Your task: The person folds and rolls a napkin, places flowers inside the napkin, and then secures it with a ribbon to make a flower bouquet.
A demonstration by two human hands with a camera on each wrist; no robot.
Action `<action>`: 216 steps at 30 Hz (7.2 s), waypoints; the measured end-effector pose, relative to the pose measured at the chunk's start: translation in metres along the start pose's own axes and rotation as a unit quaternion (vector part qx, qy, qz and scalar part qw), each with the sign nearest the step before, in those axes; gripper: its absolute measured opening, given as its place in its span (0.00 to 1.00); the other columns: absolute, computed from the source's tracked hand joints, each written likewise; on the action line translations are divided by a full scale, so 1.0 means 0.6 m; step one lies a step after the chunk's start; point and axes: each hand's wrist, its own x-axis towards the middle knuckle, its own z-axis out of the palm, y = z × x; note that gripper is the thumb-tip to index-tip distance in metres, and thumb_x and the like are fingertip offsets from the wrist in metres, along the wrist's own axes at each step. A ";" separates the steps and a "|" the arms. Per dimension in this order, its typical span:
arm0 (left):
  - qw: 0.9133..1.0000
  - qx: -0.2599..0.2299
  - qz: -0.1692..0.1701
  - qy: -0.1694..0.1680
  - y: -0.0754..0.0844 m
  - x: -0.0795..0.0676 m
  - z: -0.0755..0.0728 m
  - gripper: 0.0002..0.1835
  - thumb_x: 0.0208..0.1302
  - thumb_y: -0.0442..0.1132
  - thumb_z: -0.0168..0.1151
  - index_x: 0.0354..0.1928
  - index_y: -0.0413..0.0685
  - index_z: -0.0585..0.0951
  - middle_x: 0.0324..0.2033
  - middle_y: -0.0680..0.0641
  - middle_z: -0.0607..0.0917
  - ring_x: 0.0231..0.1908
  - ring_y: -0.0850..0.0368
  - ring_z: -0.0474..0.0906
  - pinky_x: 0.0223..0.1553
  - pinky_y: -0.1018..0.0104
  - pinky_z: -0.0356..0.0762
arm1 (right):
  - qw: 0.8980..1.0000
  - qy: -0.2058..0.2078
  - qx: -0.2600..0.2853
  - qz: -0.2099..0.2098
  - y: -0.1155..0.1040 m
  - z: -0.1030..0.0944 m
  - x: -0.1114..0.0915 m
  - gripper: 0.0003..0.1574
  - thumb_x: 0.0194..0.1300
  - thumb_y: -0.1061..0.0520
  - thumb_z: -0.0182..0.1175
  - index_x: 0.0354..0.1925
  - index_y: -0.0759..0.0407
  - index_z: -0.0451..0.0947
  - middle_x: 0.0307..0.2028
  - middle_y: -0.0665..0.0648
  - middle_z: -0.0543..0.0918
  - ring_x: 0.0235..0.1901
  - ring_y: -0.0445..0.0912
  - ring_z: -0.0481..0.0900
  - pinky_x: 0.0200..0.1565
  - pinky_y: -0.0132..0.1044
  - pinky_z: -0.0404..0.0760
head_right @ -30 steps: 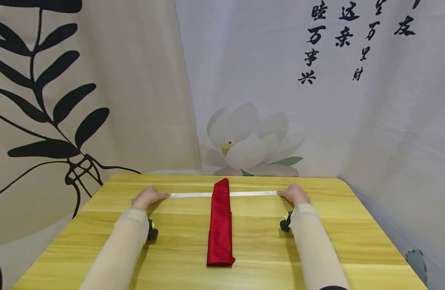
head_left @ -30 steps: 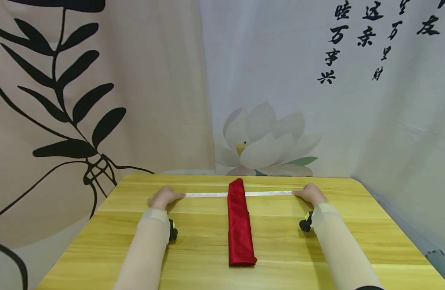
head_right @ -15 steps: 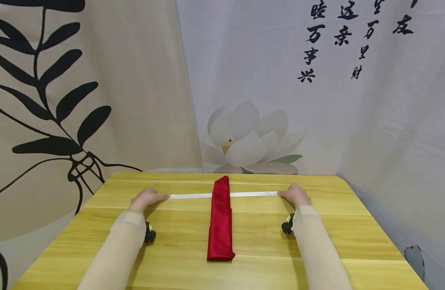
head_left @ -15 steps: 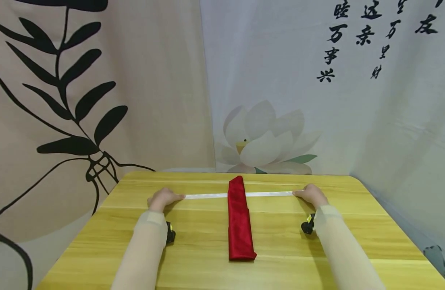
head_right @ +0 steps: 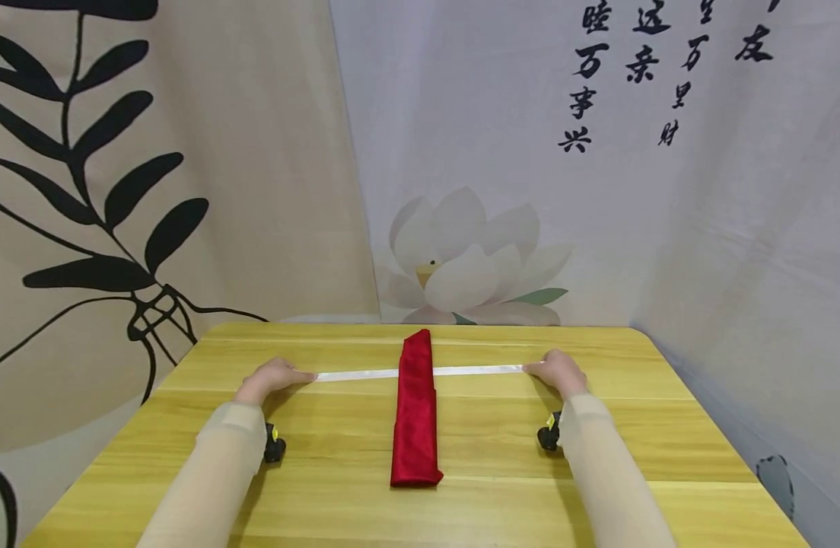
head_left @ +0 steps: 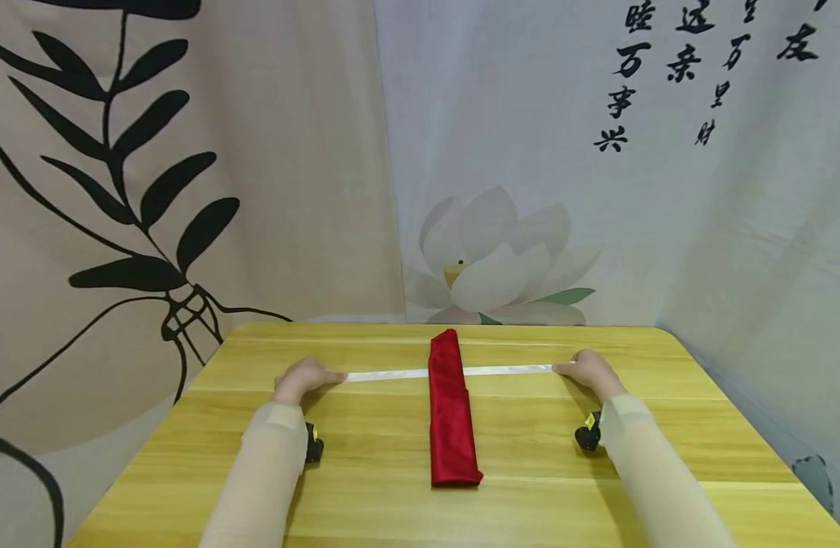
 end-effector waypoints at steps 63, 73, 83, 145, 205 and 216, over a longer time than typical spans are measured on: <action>0.993 -0.030 0.054 -0.103 -0.012 -0.027 -0.020 0.42 0.60 0.60 0.63 0.59 0.24 0.72 0.61 0.25 0.68 0.62 0.28 0.62 0.61 0.39 0.60 | 0.996 -0.029 0.065 -0.047 0.029 0.003 -0.038 0.28 0.67 0.45 0.60 0.16 0.53 0.63 0.14 0.48 0.60 0.17 0.42 0.57 0.27 0.36 0.62; 0.989 -0.048 0.057 -0.130 -0.025 -0.024 -0.046 0.25 0.67 0.52 0.58 0.16 0.46 0.67 0.15 0.51 0.65 0.21 0.56 0.61 0.36 0.59 0.67 | 0.984 -0.082 0.151 -0.037 0.027 -0.020 -0.043 0.21 0.68 0.50 0.59 0.21 0.59 0.72 0.17 0.51 0.74 0.17 0.42 0.63 0.26 0.33 0.66; 0.987 -0.080 0.072 -0.120 -0.032 -0.028 -0.052 0.18 0.68 0.47 0.59 0.24 0.43 0.75 0.17 0.52 0.67 0.22 0.56 0.62 0.38 0.59 0.66 | 0.985 -0.085 0.131 -0.077 0.027 -0.044 -0.049 0.16 0.67 0.57 0.59 0.39 0.73 0.80 0.23 0.52 0.79 0.18 0.40 0.66 0.22 0.32 0.67; 0.932 -0.172 0.224 -0.227 0.158 0.012 0.059 0.11 0.68 0.43 0.59 0.32 0.44 0.79 0.23 0.52 0.74 0.29 0.58 0.69 0.40 0.61 0.66 | 0.886 -0.250 0.352 -0.172 -0.124 0.077 0.009 0.21 0.69 0.69 0.46 0.58 0.79 0.67 0.45 0.60 0.84 0.38 0.51 0.84 0.38 0.35 0.74; 0.929 -0.342 0.124 -0.072 0.188 -0.010 0.126 0.26 0.69 0.56 0.55 0.34 0.38 0.84 0.38 0.46 0.82 0.45 0.51 0.74 0.53 0.52 0.67 | 0.930 -0.113 0.295 -0.185 -0.202 0.135 0.002 0.12 0.66 0.61 0.59 0.42 0.70 0.81 0.31 0.53 0.82 0.33 0.45 0.74 0.40 0.38 0.73; 0.931 -0.314 0.161 -0.091 0.195 -0.005 0.124 0.27 0.74 0.57 0.44 0.46 0.46 0.87 0.52 0.47 0.82 0.58 0.47 0.71 0.63 0.43 0.56 | 0.936 -0.131 0.251 -0.209 -0.220 0.122 -0.013 0.12 0.66 0.61 0.60 0.42 0.70 0.82 0.31 0.62 0.83 0.34 0.51 0.77 0.43 0.46 0.77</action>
